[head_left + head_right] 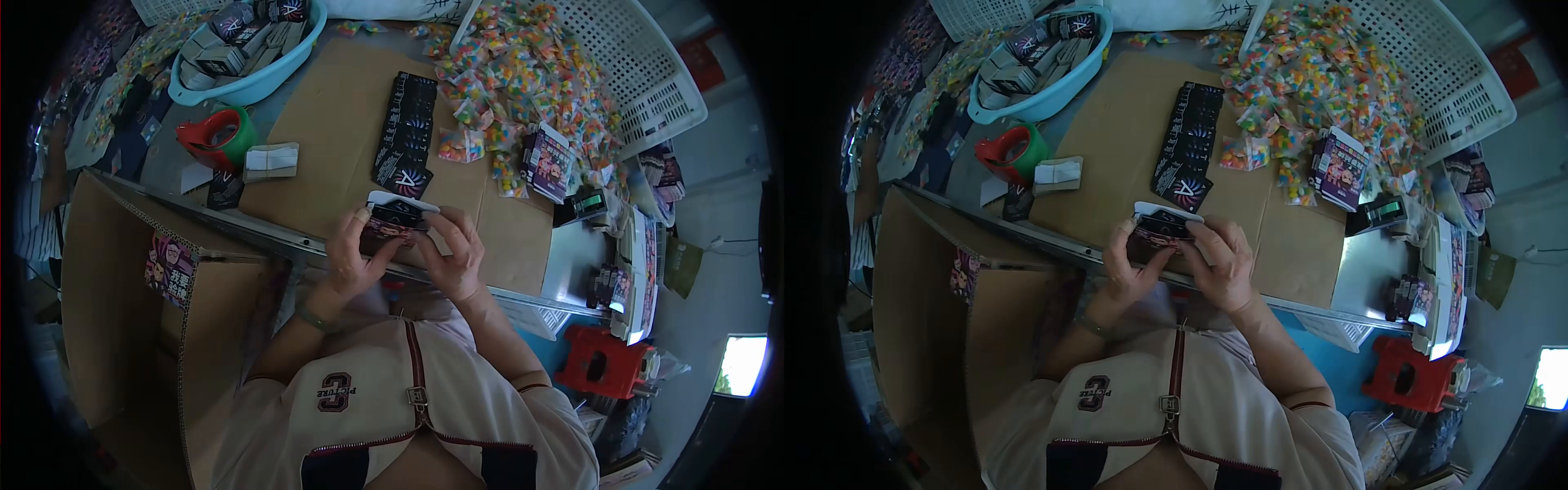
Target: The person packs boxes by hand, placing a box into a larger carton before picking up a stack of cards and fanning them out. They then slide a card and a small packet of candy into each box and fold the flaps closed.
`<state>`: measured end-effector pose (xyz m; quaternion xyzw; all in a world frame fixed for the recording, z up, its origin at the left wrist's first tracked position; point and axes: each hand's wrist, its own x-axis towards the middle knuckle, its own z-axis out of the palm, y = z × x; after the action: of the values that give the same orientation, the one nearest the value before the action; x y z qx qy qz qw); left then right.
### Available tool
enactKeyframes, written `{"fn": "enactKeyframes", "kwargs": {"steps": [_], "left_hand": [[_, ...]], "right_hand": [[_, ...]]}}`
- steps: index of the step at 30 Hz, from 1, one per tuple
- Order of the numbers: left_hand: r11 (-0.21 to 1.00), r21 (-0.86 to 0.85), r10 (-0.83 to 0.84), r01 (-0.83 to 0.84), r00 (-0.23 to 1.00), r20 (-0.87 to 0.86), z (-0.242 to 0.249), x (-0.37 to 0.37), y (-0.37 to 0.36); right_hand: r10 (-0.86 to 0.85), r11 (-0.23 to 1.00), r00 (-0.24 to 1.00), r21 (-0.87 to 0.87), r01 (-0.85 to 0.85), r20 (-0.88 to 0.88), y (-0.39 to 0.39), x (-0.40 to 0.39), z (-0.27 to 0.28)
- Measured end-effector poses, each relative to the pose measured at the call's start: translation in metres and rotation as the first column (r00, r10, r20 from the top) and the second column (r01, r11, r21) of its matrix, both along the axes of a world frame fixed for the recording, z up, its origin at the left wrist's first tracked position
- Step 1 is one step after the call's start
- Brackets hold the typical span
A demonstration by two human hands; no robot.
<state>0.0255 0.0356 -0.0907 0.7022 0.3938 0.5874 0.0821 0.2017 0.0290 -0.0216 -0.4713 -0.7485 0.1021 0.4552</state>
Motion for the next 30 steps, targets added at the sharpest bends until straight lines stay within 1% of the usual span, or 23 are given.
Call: {"fn": "enactKeyframes", "kwargs": {"steps": [1,2,4,5,6,7,8,9,10,11,13,15,17,18,19,20,22,23,25,26,28,29,30], "left_hand": [[0.999,0.019,-0.033,0.033,0.999,0.017,0.002,-0.003,0.001],[0.997,0.038,-0.068,0.067,0.997,0.032,0.004,-0.006,0.002],[0.994,0.030,-0.102,0.102,0.994,0.022,0.015,-0.014,0.001],[0.992,0.017,-0.129,0.128,0.991,0.025,0.019,-0.017,0.000],[0.991,0.010,-0.135,0.135,0.991,0.019,0.020,-0.020,0.001],[0.982,-0.037,-0.182,0.184,0.982,0.050,0.020,-0.024,0.001],[0.969,-0.082,-0.227,0.233,0.970,0.083,0.020,-0.028,0.001],[0.967,-0.086,-0.234,0.240,0.969,0.079,0.023,-0.032,0.001],[0.948,-0.137,-0.280,0.288,0.957,0.074,0.028,-0.036,0.001],[0.924,-0.189,-0.323,0.331,0.944,0.072,0.032,-0.038,0.001],[0.923,-0.191,-0.329,0.335,0.942,0.065,0.037,-0.038,0.004],[0.919,-0.195,-0.339,0.343,0.939,0.055,0.040,-0.038,0.004],[0.923,-0.216,-0.308,0.319,0.948,0.086,0.044,-0.034,0.000],[0.920,-0.220,-0.312,0.323,0.946,0.084,0.048,-0.030,0.001],[0.938,-0.167,-0.301,0.303,0.953,0.035,0.054,-0.026,0.003],[0.952,-0.110,-0.287,0.284,0.958,-0.013,0.056,-0.023,0.006],[0.952,-0.104,-0.293,0.288,0.956,-0.027,0.053,-0.021,0.015],[0.952,-0.094,-0.295,0.291,0.955,-0.039,0.051,-0.020,0.019],[0.956,-0.102,-0.278,0.274,0.960,-0.033,0.045,-0.020,0.018],[0.960,-0.117,-0.260,0.255,0.965,-0.027,0.042,-0.021,0.016],[0.947,-0.149,-0.289,0.286,0.957,-0.002,0.044,-0.024,0.013],[0.937,-0.174,-0.305,0.304,0.952,0.022,0.045,-0.027,0.011],[0.938,-0.175,-0.301,0.300,0.953,0.021,0.045,-0.028,0.012]], "right_hand": [[0.047,0.999,0.992,-0.014,-0.045,0.120,0.001,0.001,0.000],[0.041,0.999,0.993,-0.015,-0.039,0.109,0.002,-0.001,0.000],[0.100,0.987,0.995,-0.122,-0.101,-0.014,0.005,-0.005,0.000],[0.094,0.988,0.995,-0.123,-0.096,-0.022,0.007,-0.004,0.000],[0.135,0.978,0.990,-0.152,-0.141,-0.044,0.009,-0.002,0.001],[0.175,0.966,0.982,-0.181,-0.184,-0.068,0.009,0.001,0.002],[0.166,0.966,0.983,-0.187,-0.177,-0.075,0.009,0.003,0.004],[0.153,0.982,0.985,-0.102,-0.161,-0.079,0.010,0.005,0.006],[0.141,0.990,0.987,-0.015,-0.143,-0.082,0.011,0.007,0.007],[0.137,0.990,0.987,-0.018,-0.139,-0.085,0.009,0.008,0.003],[0.069,0.996,0.988,-0.047,-0.076,-0.136,0.003,0.010,-0.005],[0.075,0.996,0.986,-0.039,-0.081,-0.146,0.000,0.009,-0.006],[0.077,0.996,0.985,-0.029,-0.082,-0.154,-0.001,0.010,-0.002],[0.112,0.992,0.984,-0.047,-0.120,-0.135,-0.002,0.012,0.000],[0.149,0.985,0.982,-0.065,-0.158,-0.118,-0.002,0.013,0.000],[0.146,0.986,0.982,-0.067,-0.155,-0.121,-0.002,0.014,-0.002],[0.091,0.977,0.986,-0.180,-0.116,-0.141,0.003,0.016,-0.006],[0.090,0.978,0.986,-0.176,-0.114,-0.140,0.006,0.016,-0.005],[0.092,0.996,0.995,-0.017,-0.091,0.044,0.009,0.014,-0.003],[0.083,0.996,0.996,-0.021,-0.082,0.043,0.009,0.014,0.001],[0.179,0.984,0.983,0.001,-0.179,0.049,0.009,0.011,0.010],[0.179,0.984,0.983,-0.001,-0.180,0.046,0.006,0.009,0.004],[0.102,0.995,0.990,0.009,-0.101,-0.094,0.001,0.007,-0.006]]}}
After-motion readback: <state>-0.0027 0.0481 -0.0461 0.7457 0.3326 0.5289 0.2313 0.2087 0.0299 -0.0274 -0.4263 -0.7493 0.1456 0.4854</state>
